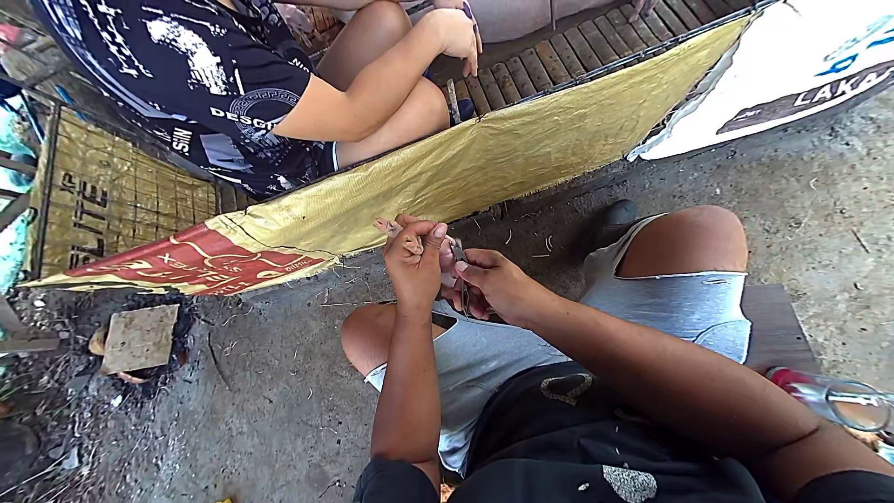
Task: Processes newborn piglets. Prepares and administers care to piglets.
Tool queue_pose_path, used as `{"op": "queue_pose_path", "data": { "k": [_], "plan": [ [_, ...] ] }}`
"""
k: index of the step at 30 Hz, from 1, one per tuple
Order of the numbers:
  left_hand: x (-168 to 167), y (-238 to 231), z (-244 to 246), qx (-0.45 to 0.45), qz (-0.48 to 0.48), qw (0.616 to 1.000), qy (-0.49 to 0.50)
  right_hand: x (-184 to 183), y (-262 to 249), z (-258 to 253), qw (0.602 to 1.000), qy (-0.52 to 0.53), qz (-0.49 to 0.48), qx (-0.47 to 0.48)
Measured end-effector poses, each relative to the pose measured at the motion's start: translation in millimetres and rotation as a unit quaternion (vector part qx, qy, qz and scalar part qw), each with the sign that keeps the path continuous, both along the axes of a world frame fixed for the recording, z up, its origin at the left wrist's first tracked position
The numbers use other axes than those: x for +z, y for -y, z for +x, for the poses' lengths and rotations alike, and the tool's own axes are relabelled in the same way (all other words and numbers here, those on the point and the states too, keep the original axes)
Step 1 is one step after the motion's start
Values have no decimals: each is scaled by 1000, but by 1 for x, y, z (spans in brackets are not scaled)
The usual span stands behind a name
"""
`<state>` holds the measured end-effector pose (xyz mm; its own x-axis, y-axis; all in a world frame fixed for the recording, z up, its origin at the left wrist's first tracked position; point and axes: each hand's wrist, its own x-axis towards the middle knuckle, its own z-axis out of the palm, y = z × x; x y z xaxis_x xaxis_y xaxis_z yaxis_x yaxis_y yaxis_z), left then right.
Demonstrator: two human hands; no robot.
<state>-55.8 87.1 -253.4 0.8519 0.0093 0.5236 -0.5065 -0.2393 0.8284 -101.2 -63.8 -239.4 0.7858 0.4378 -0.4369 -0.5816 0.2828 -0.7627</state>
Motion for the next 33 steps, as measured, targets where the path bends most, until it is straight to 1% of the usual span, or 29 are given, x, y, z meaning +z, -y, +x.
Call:
{"op": "queue_pose_path", "data": {
  "k": [27,29,33],
  "plan": [
    [-1,15,6,-13,-20,1000,6,1,13,1,1000,8,-13,-8],
    [-1,16,6,-12,-21,1000,5,1,14,1,1000,3,3,-1],
    [0,18,5,-11,-30,999,-4,4,17,-1,997,-30,71,14]
  ]
}}
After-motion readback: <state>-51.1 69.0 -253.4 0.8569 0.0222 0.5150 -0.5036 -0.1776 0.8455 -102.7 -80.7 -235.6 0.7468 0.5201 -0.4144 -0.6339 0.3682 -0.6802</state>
